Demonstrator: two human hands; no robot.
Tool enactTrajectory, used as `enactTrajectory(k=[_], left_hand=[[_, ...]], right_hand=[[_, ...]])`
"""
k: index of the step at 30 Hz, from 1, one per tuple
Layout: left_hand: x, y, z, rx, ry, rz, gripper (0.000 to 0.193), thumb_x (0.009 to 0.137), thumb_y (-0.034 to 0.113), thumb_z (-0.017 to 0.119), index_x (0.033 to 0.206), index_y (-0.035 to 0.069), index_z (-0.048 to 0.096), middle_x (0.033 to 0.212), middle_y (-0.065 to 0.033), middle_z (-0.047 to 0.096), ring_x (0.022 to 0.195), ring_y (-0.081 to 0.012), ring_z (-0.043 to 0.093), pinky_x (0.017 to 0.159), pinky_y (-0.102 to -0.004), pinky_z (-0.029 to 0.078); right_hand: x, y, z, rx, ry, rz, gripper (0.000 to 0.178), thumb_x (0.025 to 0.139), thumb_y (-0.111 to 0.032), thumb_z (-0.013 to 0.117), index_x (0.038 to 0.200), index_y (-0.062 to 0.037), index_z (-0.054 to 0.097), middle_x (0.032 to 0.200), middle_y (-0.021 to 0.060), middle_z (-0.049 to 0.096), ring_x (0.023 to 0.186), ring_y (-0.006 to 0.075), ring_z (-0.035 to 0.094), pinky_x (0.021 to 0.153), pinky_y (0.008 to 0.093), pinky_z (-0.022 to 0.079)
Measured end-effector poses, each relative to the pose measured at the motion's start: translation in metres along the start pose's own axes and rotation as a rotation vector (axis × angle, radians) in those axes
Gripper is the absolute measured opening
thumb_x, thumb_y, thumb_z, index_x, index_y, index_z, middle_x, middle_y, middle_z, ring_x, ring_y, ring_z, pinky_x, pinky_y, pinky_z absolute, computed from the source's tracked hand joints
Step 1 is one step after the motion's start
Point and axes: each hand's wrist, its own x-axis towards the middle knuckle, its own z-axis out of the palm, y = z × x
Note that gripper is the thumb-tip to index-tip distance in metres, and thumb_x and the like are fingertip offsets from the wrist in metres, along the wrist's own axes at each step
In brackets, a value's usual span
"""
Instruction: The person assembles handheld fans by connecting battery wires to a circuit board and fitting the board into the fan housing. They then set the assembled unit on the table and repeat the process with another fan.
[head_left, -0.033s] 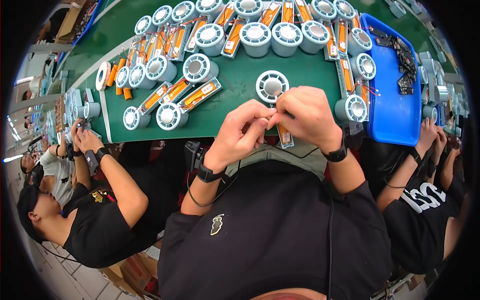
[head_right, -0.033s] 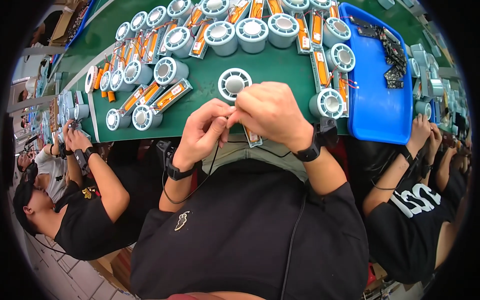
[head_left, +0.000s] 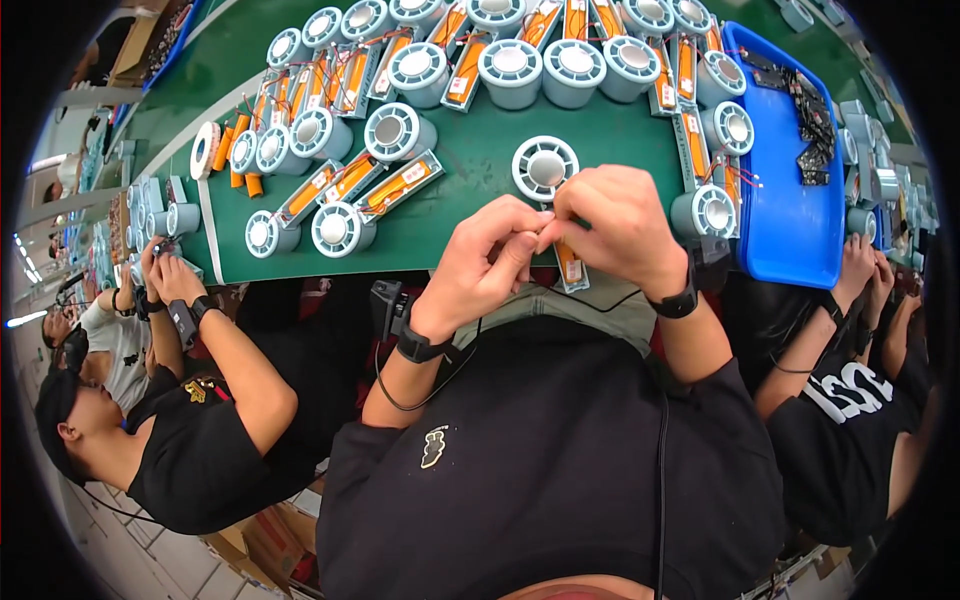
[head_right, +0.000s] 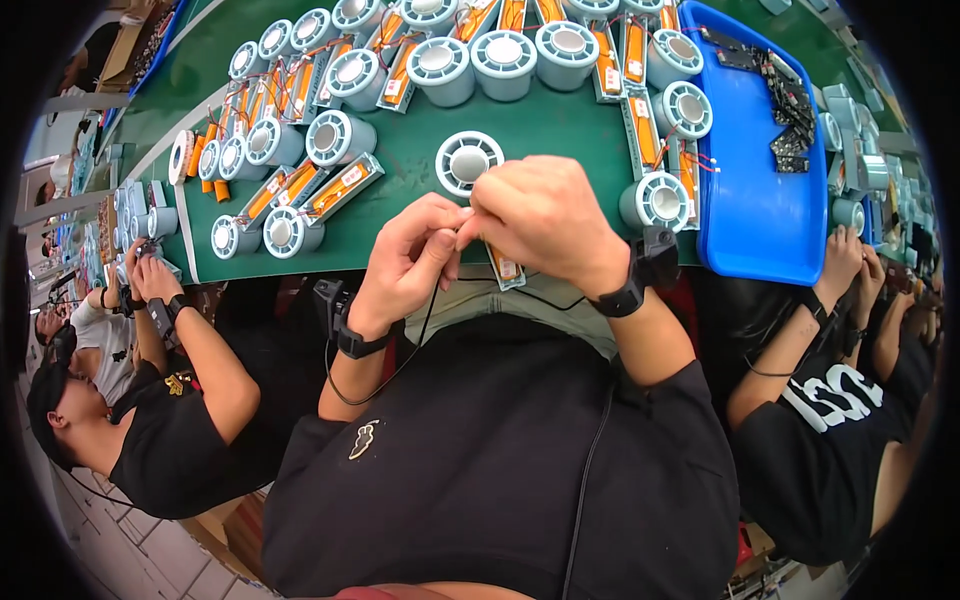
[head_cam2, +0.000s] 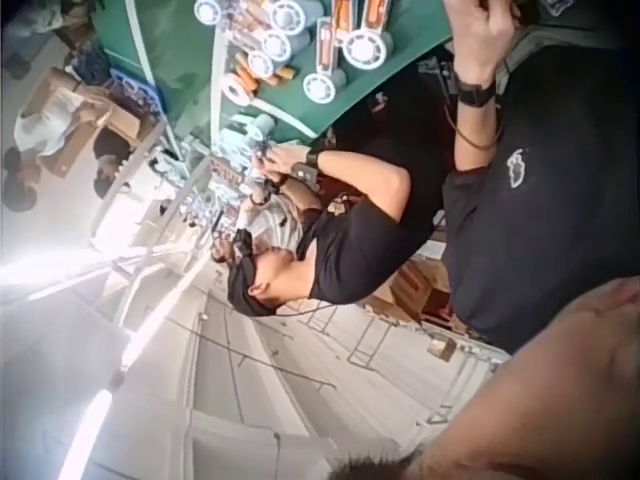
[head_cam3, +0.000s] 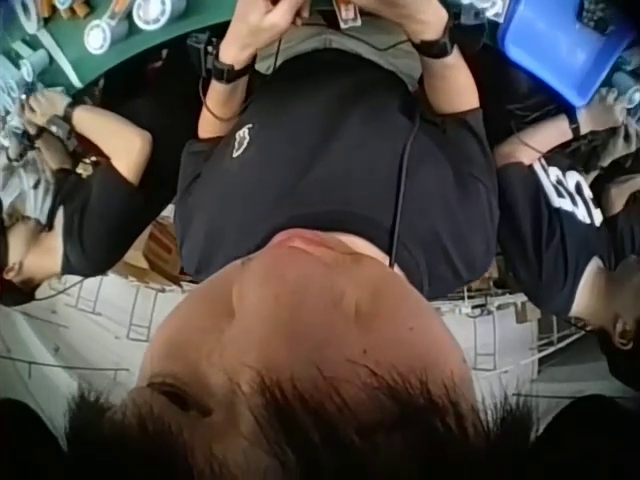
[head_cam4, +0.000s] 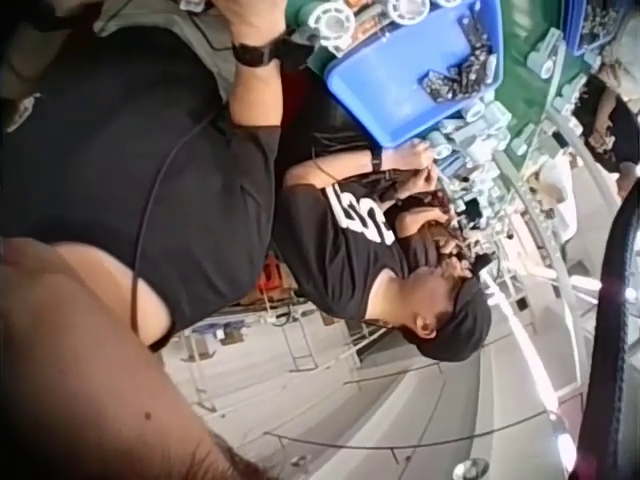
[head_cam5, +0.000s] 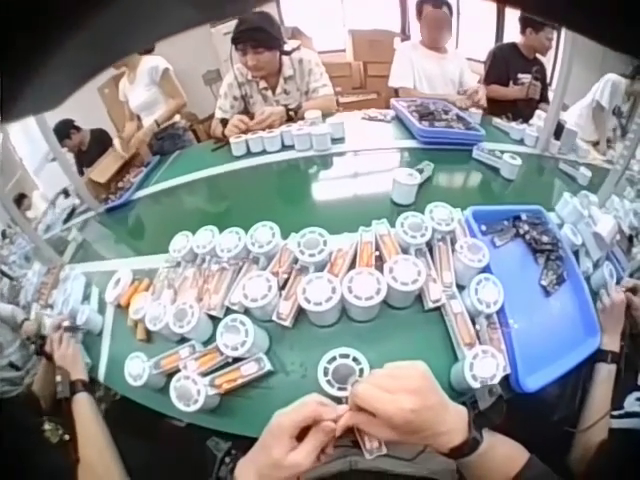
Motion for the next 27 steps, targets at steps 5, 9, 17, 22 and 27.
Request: enactTrajectory(k=[5,9,17,22,27], left_hand=[[0.003,0.010,-0.003,0.145,0.015,0.048,0.019,0.105,0.005,0.054,0.118,0.000,0.066,0.098,-0.0072,0.062,0.062,-0.0080,0.059,0.054,-0.0230,0.046],[0.002,0.007,-0.019,0.146,0.076,-0.039,0.018,0.101,0.006,0.063,0.119,0.002,0.067,0.099,-0.0080,0.064,0.062,-0.0111,0.060,0.053,-0.0244,0.047],[0.003,0.002,-0.023,0.750,0.217,0.294,0.043,0.078,0.004,0.085,0.118,0.004,0.068,0.100,-0.0103,0.069,0.086,-0.0216,0.069,0.074,-0.0355,0.058],[0.012,-0.008,-0.028,0.725,0.211,0.501,0.043,0.075,-0.004,0.084,0.116,0.002,0.071,0.106,-0.0121,0.072,0.100,-0.0276,0.071,0.089,-0.0371,0.060],[0.010,-0.007,-0.019,0.560,0.262,0.478,0.045,0.073,-0.003,0.084,0.116,0.005,0.074,0.109,-0.0105,0.072,0.100,-0.0283,0.071,0.088,-0.0369,0.061]], right_hand=[[0.007,-0.014,-0.009,-0.093,-0.034,0.136,0.035,0.071,-0.020,0.089,0.076,-0.0069,0.057,0.069,0.0051,0.061,0.062,0.0284,0.061,0.056,0.0389,0.045],[-0.008,-0.030,-0.015,-0.146,-0.123,0.358,0.031,0.075,-0.018,0.088,0.075,-0.0050,0.059,0.068,0.0066,0.061,0.060,0.0288,0.061,0.055,0.0395,0.045],[-0.007,-0.019,0.002,-0.100,0.236,0.280,0.018,0.077,-0.003,0.086,0.086,-0.0023,0.070,0.073,0.0077,0.068,0.056,0.0235,0.062,0.050,0.0352,0.045],[-0.001,-0.031,0.020,0.177,0.187,0.388,0.021,0.077,0.003,0.083,0.095,-0.0019,0.073,0.078,0.0076,0.070,0.058,0.0212,0.063,0.052,0.0328,0.048],[-0.002,-0.020,0.022,0.139,0.175,0.219,0.022,0.079,0.005,0.078,0.100,-0.0020,0.073,0.083,0.0078,0.069,0.060,0.0220,0.063,0.053,0.0343,0.049]])
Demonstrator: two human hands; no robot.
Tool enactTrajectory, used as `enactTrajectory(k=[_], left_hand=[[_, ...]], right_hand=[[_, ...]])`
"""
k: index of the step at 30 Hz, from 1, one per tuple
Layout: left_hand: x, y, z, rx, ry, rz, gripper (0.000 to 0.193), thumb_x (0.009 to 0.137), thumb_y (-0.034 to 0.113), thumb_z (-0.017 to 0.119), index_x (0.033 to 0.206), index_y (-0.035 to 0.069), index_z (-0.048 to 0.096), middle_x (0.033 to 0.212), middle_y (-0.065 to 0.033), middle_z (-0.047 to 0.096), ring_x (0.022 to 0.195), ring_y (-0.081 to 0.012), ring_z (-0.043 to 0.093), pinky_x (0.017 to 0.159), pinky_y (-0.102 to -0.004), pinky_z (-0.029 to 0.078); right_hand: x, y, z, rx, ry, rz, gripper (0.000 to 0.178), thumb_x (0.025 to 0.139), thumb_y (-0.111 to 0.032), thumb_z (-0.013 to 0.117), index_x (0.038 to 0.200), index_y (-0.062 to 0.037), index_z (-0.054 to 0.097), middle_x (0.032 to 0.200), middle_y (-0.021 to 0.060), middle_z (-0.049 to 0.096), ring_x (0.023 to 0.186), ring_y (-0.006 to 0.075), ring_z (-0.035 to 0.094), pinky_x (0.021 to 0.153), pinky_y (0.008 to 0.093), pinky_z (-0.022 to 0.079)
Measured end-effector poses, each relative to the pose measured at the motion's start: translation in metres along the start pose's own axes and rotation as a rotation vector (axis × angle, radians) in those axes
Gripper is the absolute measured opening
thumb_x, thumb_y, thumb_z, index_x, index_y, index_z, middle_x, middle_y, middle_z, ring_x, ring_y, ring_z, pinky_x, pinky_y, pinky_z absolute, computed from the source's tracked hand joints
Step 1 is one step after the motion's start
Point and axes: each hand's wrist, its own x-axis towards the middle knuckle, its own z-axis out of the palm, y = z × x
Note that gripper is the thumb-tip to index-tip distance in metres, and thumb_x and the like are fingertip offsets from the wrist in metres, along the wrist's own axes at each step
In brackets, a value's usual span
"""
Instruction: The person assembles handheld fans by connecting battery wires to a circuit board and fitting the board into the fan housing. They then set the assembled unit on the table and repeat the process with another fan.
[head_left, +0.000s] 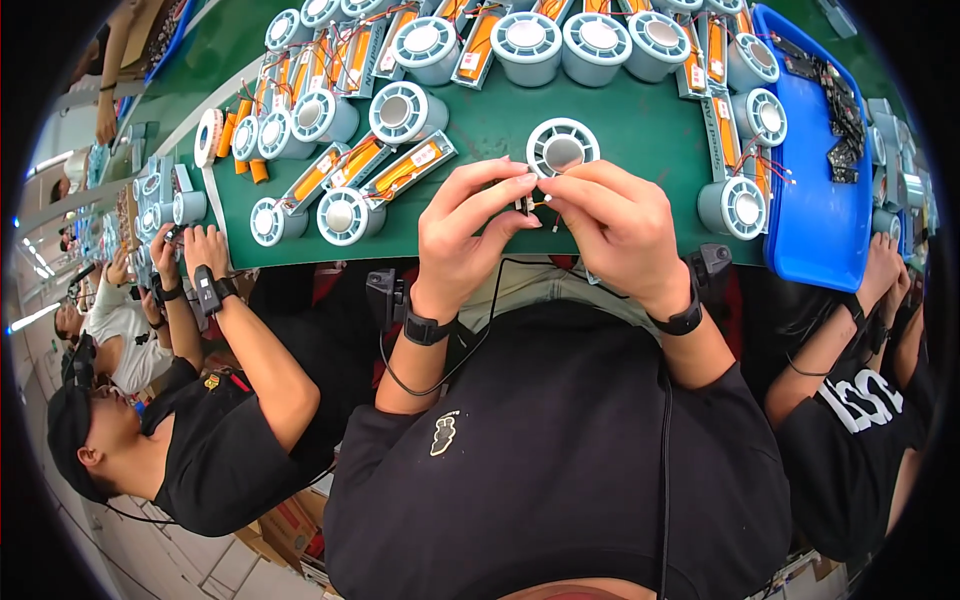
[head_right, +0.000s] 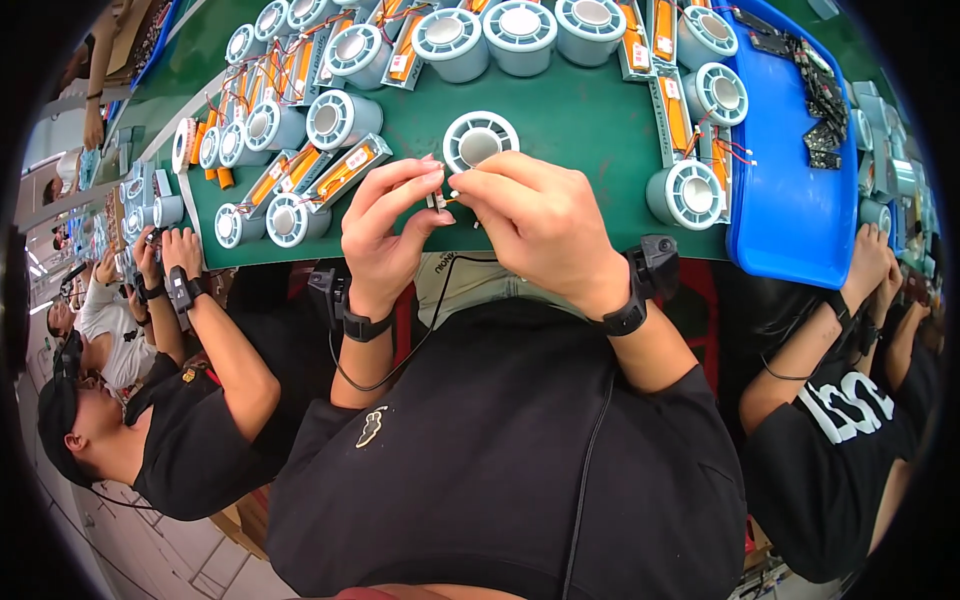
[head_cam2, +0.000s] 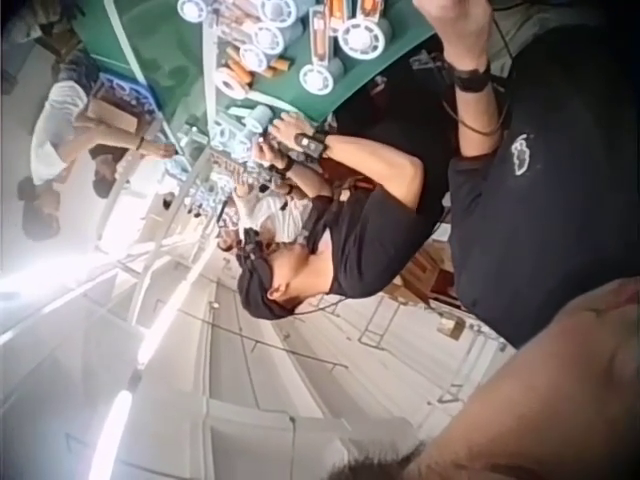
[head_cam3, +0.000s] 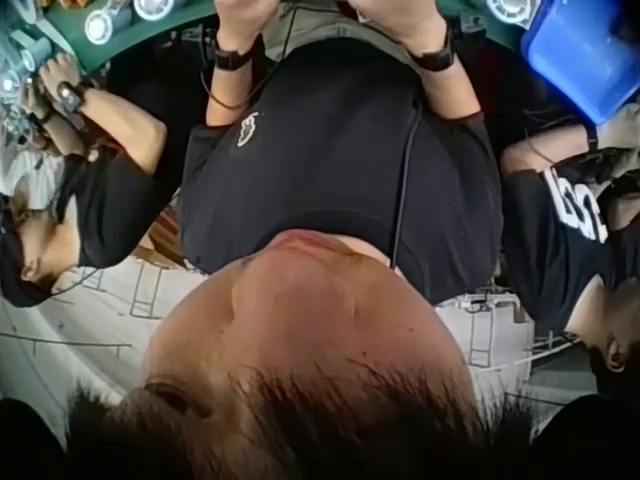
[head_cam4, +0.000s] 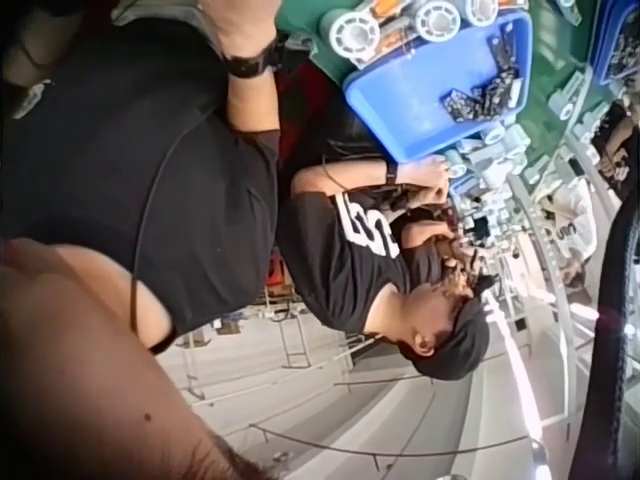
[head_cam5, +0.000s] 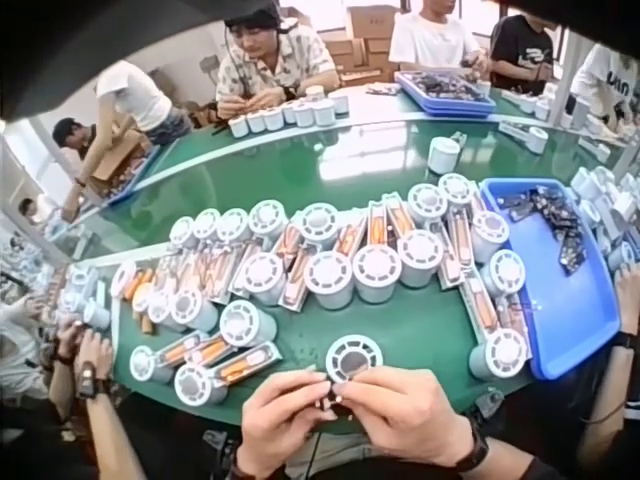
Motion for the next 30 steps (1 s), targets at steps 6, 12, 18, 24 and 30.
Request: enactTrajectory(k=[6,12,18,24,30], left_hand=[[-0.001,-0.003,0.003,-0.036,-0.003,-0.001,0.045,0.071,-0.004,0.085,0.115,0.004,0.075,0.111,-0.0110,0.072,0.101,-0.0272,0.071,0.086,-0.0361,0.061],[0.000,-0.002,0.002,-0.020,-0.030,0.014,0.045,0.071,-0.004,0.085,0.114,0.004,0.075,0.112,-0.0116,0.072,0.099,-0.0253,0.072,0.081,-0.0337,0.062],[-0.002,-0.005,0.002,-0.061,-0.058,0.019,0.049,0.069,-0.002,0.088,0.116,0.001,0.074,0.110,-0.0138,0.072,0.100,-0.0263,0.072,0.085,-0.0334,0.059],[0.000,-0.002,0.004,-0.064,-0.032,0.022,0.046,0.071,-0.003,0.086,0.116,0.002,0.075,0.112,-0.0120,0.071,0.095,-0.0240,0.072,0.077,-0.0321,0.061],[-0.003,-0.005,0.006,-0.073,-0.029,0.040,0.048,0.071,-0.003,0.087,0.116,0.002,0.074,0.111,-0.0117,0.071,0.094,-0.0235,0.071,0.077,-0.0330,0.061]], right_hand=[[0.007,0.003,-0.015,-0.104,-0.206,-0.045,0.023,0.080,0.005,0.075,0.102,-0.0022,0.074,0.088,0.0099,0.070,0.067,0.0250,0.067,0.056,0.0339,0.052],[0.004,0.006,-0.011,-0.047,-0.139,-0.084,0.023,0.077,0.004,0.076,0.100,-0.0013,0.074,0.092,0.0130,0.075,0.072,0.0276,0.073,0.059,0.0328,0.055],[0.007,0.012,-0.017,-0.026,-0.143,-0.142,0.022,0.076,0.003,0.077,0.097,-0.0021,0.075,0.093,0.0122,0.076,0.073,0.0270,0.074,0.059,0.0342,0.055],[0.006,0.013,-0.015,-0.052,-0.116,-0.176,0.022,0.075,0.001,0.077,0.097,-0.0038,0.076,0.094,0.0102,0.077,0.071,0.0249,0.073,0.057,0.0331,0.054],[0.011,0.006,-0.023,-0.077,-0.206,-0.166,0.024,0.074,0.001,0.077,0.098,-0.0039,0.076,0.095,0.0097,0.077,0.066,0.0242,0.070,0.056,0.0326,0.052]])
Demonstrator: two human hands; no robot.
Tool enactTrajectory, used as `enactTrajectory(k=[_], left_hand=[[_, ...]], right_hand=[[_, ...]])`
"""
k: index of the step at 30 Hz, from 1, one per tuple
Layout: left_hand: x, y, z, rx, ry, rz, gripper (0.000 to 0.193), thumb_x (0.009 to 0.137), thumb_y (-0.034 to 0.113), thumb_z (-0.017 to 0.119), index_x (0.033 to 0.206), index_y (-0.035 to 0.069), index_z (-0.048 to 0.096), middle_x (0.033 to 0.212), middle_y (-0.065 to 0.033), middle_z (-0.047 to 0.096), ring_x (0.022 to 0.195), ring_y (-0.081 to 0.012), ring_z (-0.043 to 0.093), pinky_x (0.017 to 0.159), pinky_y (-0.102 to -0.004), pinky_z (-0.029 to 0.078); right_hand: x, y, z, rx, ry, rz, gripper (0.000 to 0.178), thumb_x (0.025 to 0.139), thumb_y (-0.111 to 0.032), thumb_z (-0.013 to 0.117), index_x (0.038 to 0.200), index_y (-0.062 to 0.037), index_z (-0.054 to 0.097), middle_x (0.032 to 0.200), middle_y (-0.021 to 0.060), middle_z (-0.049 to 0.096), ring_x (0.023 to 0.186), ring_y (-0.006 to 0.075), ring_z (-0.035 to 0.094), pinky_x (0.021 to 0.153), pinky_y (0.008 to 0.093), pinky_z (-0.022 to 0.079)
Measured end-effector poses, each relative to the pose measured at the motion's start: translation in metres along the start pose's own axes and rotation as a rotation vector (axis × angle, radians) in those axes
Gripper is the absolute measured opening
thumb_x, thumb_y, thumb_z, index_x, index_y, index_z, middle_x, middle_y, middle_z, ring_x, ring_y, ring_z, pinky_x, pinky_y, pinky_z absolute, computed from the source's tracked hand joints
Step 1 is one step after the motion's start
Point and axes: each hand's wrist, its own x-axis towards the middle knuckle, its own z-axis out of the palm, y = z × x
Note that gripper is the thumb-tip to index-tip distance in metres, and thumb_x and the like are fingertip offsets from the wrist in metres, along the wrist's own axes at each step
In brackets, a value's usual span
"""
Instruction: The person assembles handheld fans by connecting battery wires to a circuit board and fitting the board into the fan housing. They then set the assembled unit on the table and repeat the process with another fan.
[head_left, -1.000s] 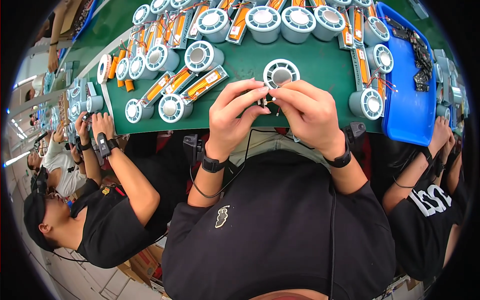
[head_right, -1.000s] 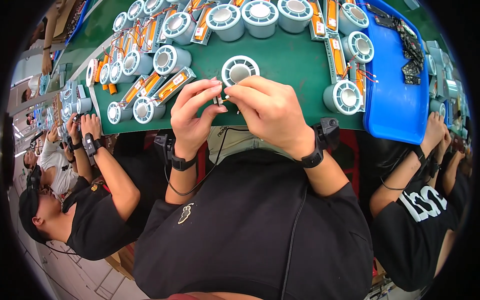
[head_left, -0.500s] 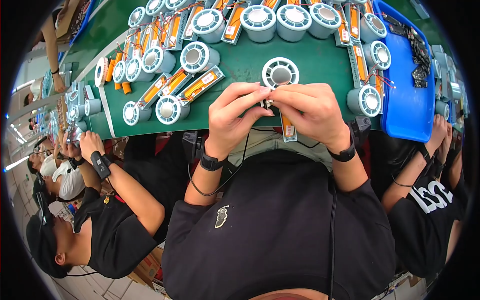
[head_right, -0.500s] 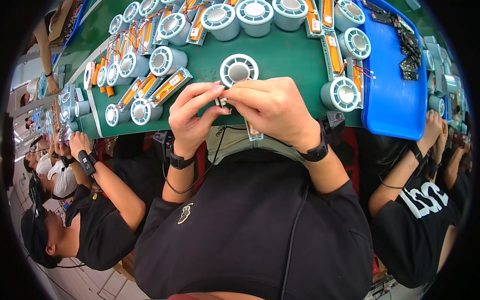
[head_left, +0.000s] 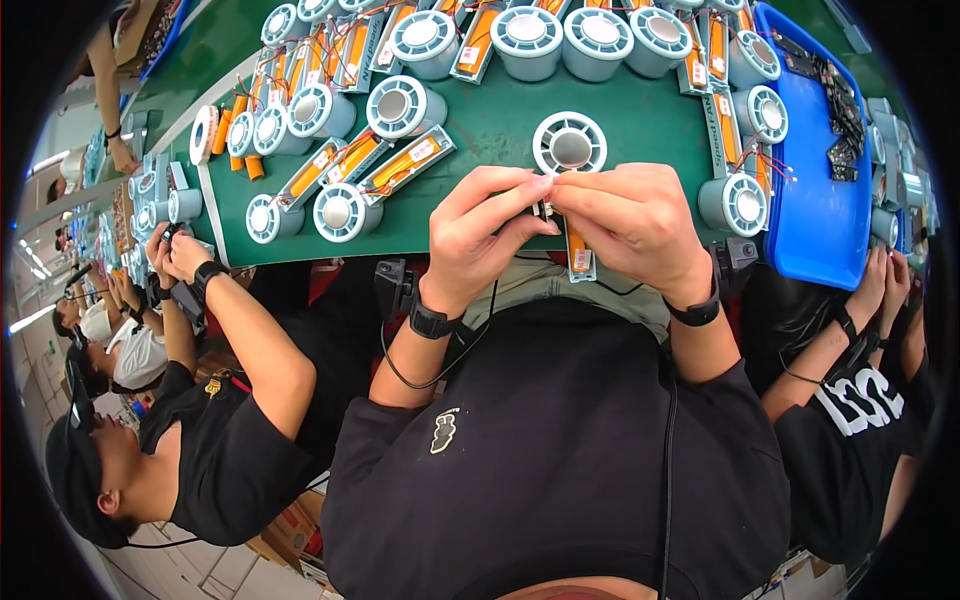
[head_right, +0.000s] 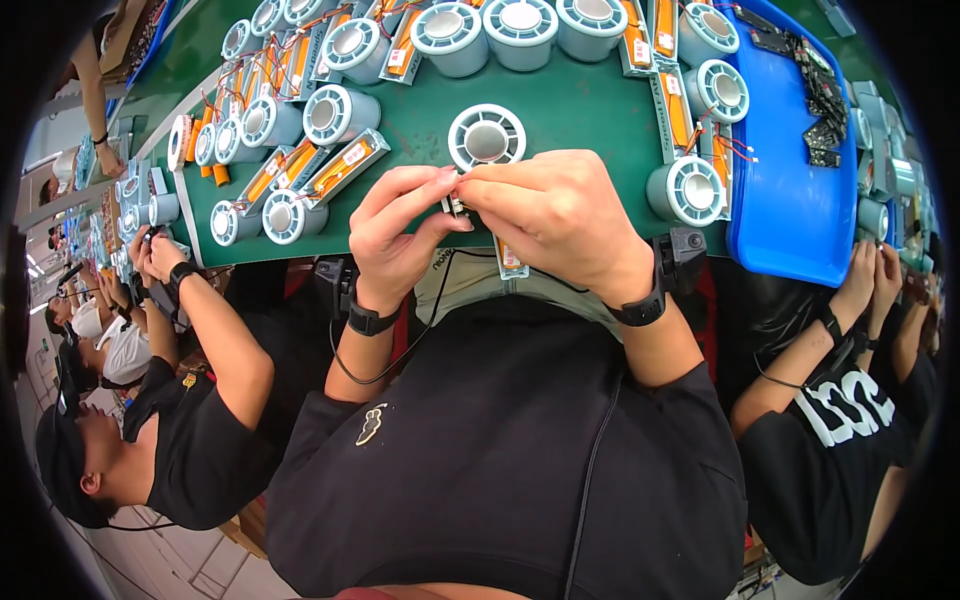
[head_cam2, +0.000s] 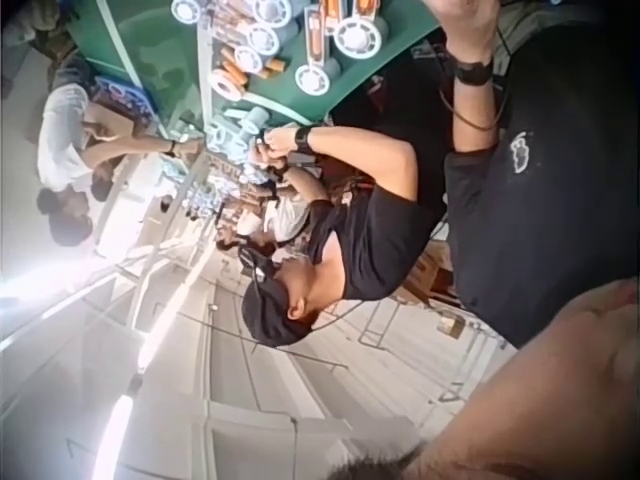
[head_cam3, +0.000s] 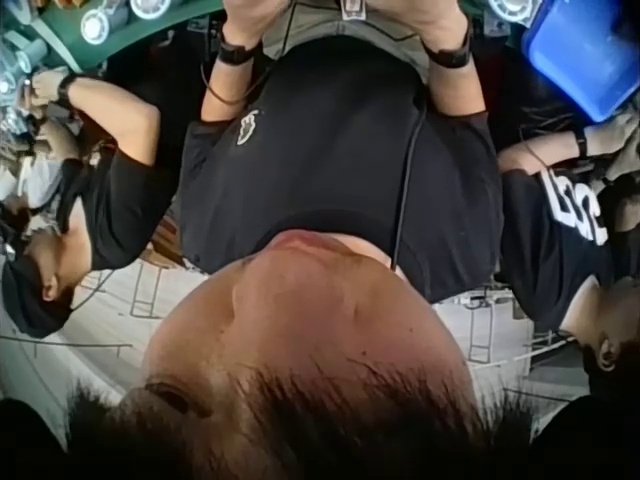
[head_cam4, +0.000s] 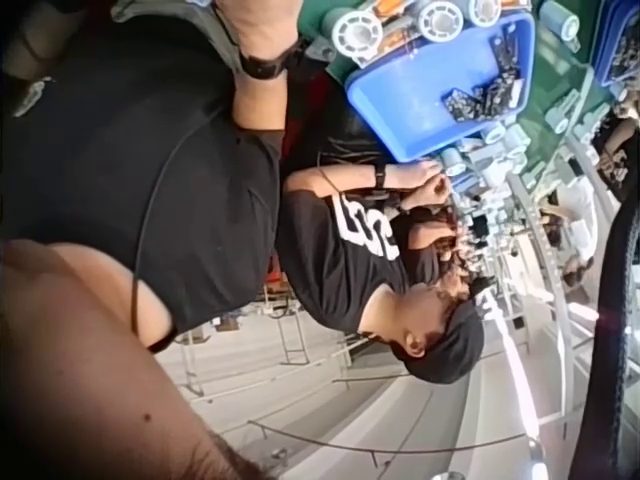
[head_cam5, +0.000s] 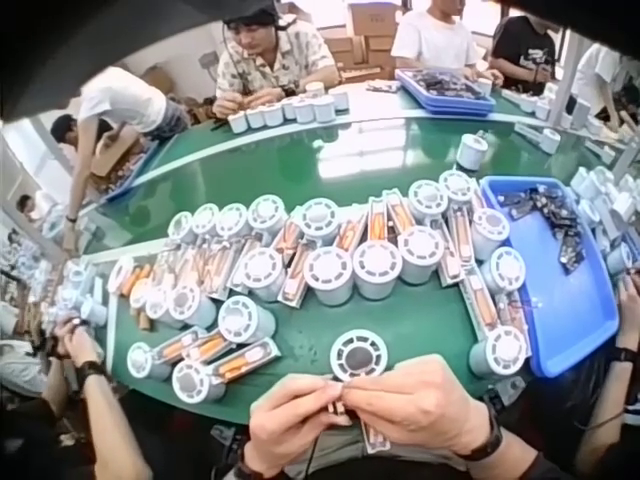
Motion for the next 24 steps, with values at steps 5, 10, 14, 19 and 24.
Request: enactTrajectory(k=[5,10,14,19,24], left_hand=[[-0.003,0.001,0.008,0.048,0.034,0.013,0.049,0.070,-0.002,0.087,0.117,0.002,0.074,0.110,-0.0120,0.071,0.093,-0.0238,0.071,0.077,-0.0328,0.060],[-0.008,0.008,0.009,0.065,0.051,-0.027,0.051,0.069,-0.002,0.088,0.118,0.001,0.074,0.109,-0.0131,0.071,0.093,-0.0239,0.071,0.079,-0.0320,0.059],[-0.004,0.005,0.005,0.045,0.005,-0.015,0.050,0.069,-0.002,0.088,0.117,0.000,0.075,0.109,-0.0131,0.071,0.093,-0.0240,0.071,0.079,-0.0317,0.059],[0.004,0.002,-0.001,0.021,-0.080,0.060,0.049,0.068,-0.001,0.089,0.116,0.001,0.075,0.108,-0.0126,0.071,0.092,-0.0237,0.071,0.077,-0.0314,0.058],[0.010,0.003,0.000,0.020,-0.064,0.137,0.049,0.068,0.001,0.089,0.115,0.000,0.075,0.106,-0.0125,0.071,0.092,-0.0252,0.070,0.077,-0.0326,0.058]], right_hand=[[0.000,-0.001,-0.004,-0.035,-0.030,0.018,0.025,0.074,0.001,0.076,0.098,-0.0042,0.077,0.095,0.0094,0.077,0.064,0.0240,0.069,0.055,0.0326,0.051],[-0.001,-0.013,-0.007,-0.108,-0.052,0.046,0.024,0.075,0.001,0.076,0.099,-0.0050,0.077,0.093,0.0082,0.078,0.063,0.0239,0.068,0.055,0.0326,0.051],[-0.005,-0.011,-0.001,-0.060,0.021,0.068,0.022,0.076,0.001,0.076,0.098,-0.0054,0.076,0.086,0.0072,0.076,0.059,0.0243,0.066,0.054,0.0330,0.049],[-0.007,-0.012,-0.001,-0.075,-0.046,0.158,0.021,0.077,0.002,0.075,0.096,-0.0056,0.075,0.081,0.0066,0.075,0.058,0.0252,0.065,0.053,0.0331,0.049],[-0.001,-0.011,-0.008,-0.034,-0.061,0.124,0.021,0.077,0.002,0.073,0.096,-0.0075,0.074,0.077,0.0071,0.072,0.058,0.0266,0.065,0.054,0.0349,0.050]])
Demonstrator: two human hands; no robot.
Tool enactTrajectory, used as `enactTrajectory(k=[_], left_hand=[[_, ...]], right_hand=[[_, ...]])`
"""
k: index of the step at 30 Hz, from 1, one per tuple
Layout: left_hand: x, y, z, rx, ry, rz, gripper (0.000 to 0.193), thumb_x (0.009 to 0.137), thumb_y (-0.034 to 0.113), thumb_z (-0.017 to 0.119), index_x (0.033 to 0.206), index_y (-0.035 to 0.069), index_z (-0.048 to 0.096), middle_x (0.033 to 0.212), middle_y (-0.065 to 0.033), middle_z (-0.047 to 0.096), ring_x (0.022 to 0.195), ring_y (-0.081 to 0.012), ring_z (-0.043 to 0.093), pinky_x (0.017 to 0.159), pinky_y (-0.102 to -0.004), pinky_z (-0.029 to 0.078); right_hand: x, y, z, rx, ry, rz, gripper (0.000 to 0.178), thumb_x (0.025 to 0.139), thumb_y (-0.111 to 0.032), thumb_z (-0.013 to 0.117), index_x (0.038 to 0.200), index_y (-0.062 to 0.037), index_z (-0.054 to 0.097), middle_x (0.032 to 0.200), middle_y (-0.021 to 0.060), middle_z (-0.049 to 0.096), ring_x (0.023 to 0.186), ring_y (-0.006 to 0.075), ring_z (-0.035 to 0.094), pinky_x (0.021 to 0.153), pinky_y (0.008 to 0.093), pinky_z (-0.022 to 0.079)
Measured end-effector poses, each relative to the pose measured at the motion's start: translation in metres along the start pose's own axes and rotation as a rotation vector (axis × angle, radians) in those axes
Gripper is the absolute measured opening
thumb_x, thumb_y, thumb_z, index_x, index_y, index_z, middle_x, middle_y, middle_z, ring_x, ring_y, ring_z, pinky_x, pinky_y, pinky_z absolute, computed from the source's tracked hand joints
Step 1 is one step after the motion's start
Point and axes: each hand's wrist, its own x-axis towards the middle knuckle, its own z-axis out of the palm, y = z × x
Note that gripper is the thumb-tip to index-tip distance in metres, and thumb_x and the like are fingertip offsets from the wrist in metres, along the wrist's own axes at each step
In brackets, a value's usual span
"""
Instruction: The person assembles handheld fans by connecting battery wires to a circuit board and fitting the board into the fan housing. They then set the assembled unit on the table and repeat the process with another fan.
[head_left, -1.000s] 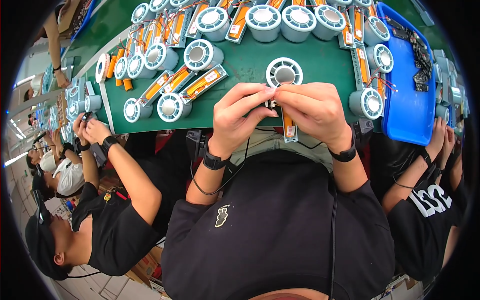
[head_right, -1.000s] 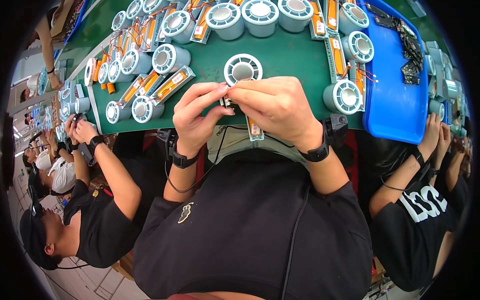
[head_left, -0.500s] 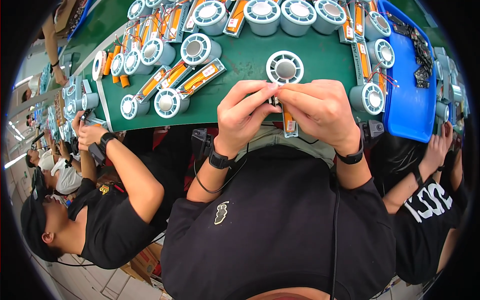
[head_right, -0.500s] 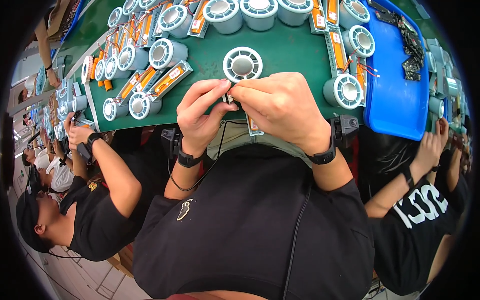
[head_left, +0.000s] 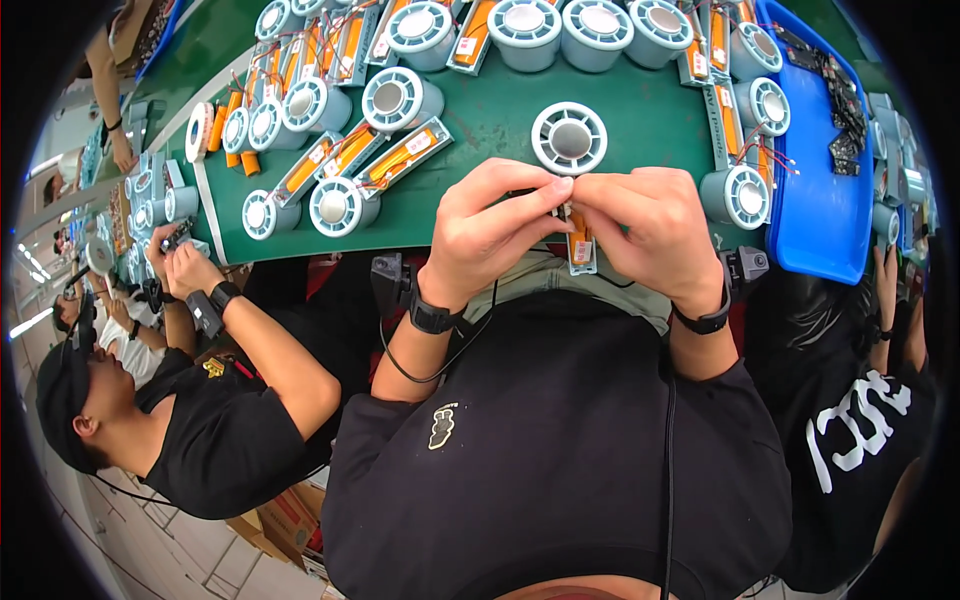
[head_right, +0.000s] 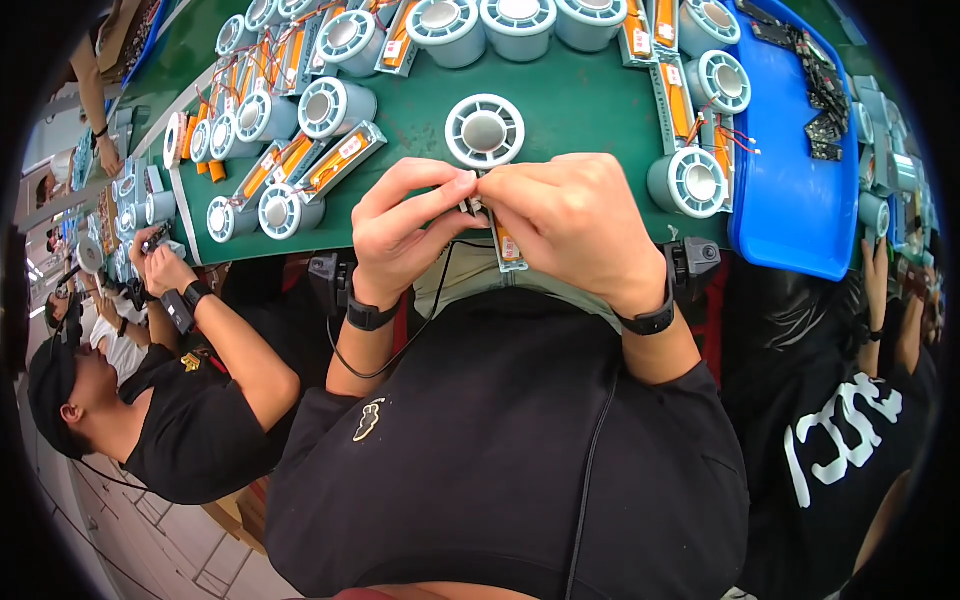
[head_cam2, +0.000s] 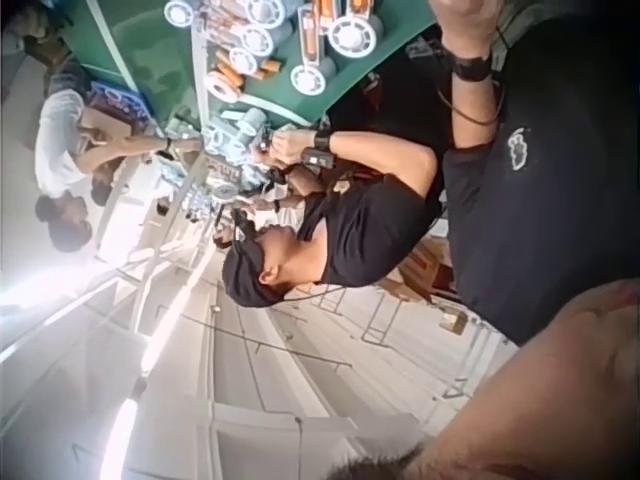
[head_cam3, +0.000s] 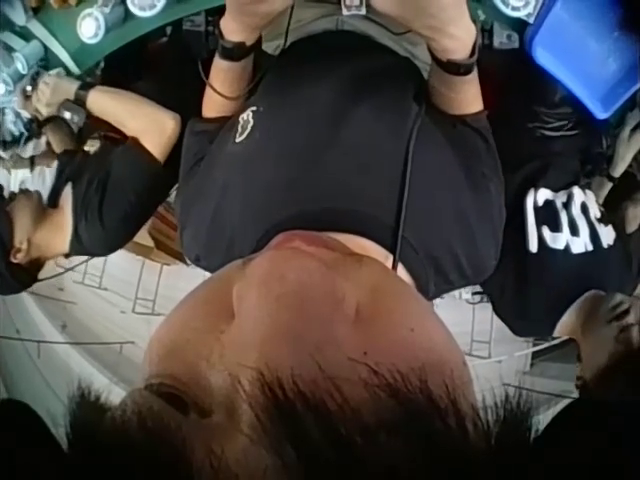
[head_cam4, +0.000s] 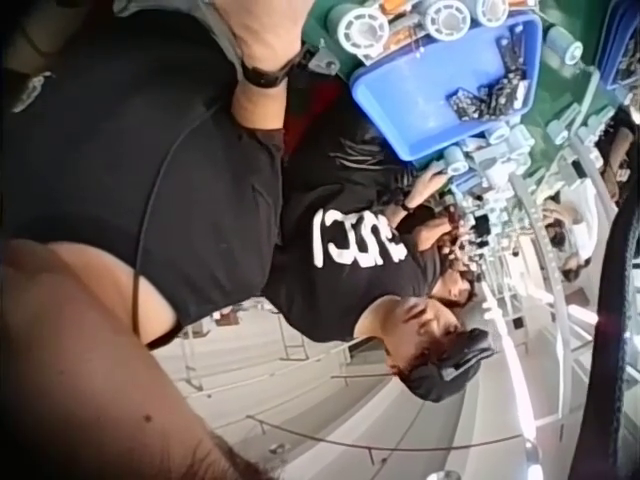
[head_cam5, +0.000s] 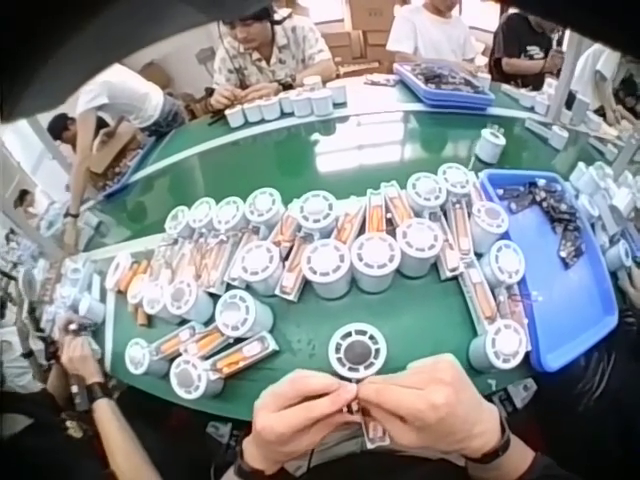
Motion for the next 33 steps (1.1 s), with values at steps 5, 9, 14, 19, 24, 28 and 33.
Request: enactTrajectory(k=[5,9,14,19,24,28,33], left_hand=[[-0.003,-0.001,0.009,0.085,-0.048,-0.078,0.042,0.069,-0.004,0.086,0.110,-0.001,0.076,0.102,-0.0141,0.071,0.090,-0.0313,0.069,0.078,-0.0395,0.057],[-0.021,0.008,-0.013,0.152,-0.091,-0.092,0.043,0.072,-0.011,0.082,0.114,-0.004,0.073,0.102,-0.0159,0.069,0.089,-0.0316,0.066,0.077,-0.0397,0.055],[-0.021,0.009,-0.015,0.135,-0.078,-0.184,0.041,0.078,-0.013,0.076,0.119,-0.006,0.072,0.108,-0.0161,0.068,0.094,-0.0281,0.066,0.083,-0.0369,0.054],[-0.015,0.020,-0.003,0.146,-0.067,-0.227,0.041,0.080,-0.013,0.075,0.120,-0.007,0.071,0.110,-0.0155,0.068,0.096,-0.0275,0.066,0.085,-0.0359,0.053],[-0.011,0.018,0.002,0.148,-0.028,-0.243,0.044,0.074,-0.010,0.081,0.117,-0.004,0.073,0.104,-0.0151,0.069,0.092,-0.0276,0.067,0.079,-0.0355,0.054],[-0.004,0.020,0.004,0.121,-0.042,-0.261,0.044,0.074,-0.009,0.082,0.117,-0.004,0.073,0.104,-0.0144,0.069,0.091,-0.0265,0.067,0.079,-0.0349,0.054],[-0.004,0.025,0.000,0.128,-0.110,-0.265,0.042,0.077,-0.010,0.079,0.118,-0.005,0.072,0.106,-0.0142,0.068,0.096,-0.0260,0.066,0.085,-0.0340,0.053]], right_hand=[[-0.016,0.009,-0.006,-0.001,0.053,0.044,0.014,0.077,-0.005,0.073,0.089,-0.0111,0.070,0.072,0.0076,0.067,0.061,0.0268,0.067,0.052,0.0387,0.052],[-0.017,0.002,0.015,-0.110,0.058,-0.065,0.021,0.079,-0.020,0.071,0.072,-0.0093,0.054,0.067,0.0064,0.061,0.057,0.0287,0.063,0.051,0.0406,0.049],[-0.016,-0.005,0.015,-0.092,0.147,-0.090,0.017,0.073,-0.020,0.071,0.066,-0.0087,0.060,0.065,0.0076,0.065,0.062,0.0305,0.067,0.054,0.0417,0.050],[-0.020,0.001,0.007,-0.065,0.161,-0.141,0.017,0.076,-0.016,0.073,0.074,-0.0063,0.058,0.069,0.0056,0.063,0.060,0.0284,0.063,0.053,0.0391,0.049],[-0.017,0.010,0.005,0.014,0.210,-0.175,0.018,0.075,-0.015,0.074,0.077,-0.0058,0.060,0.072,0.0053,0.063,0.060,0.0272,0.063,0.052,0.0385,0.047],[-0.021,0.007,0.003,-0.029,0.179,-0.134,0.017,0.076,-0.016,0.073,0.076,-0.0060,0.060,0.072,0.0054,0.064,0.062,0.0272,0.065,0.053,0.0388,0.048],[-0.027,-0.001,0.008,-0.151,0.125,-0.039,0.015,0.077,-0.016,0.071,0.074,-0.0072,0.060,0.072,0.0053,0.065,0.066,0.0280,0.067,0.055,0.0398,0.050]])
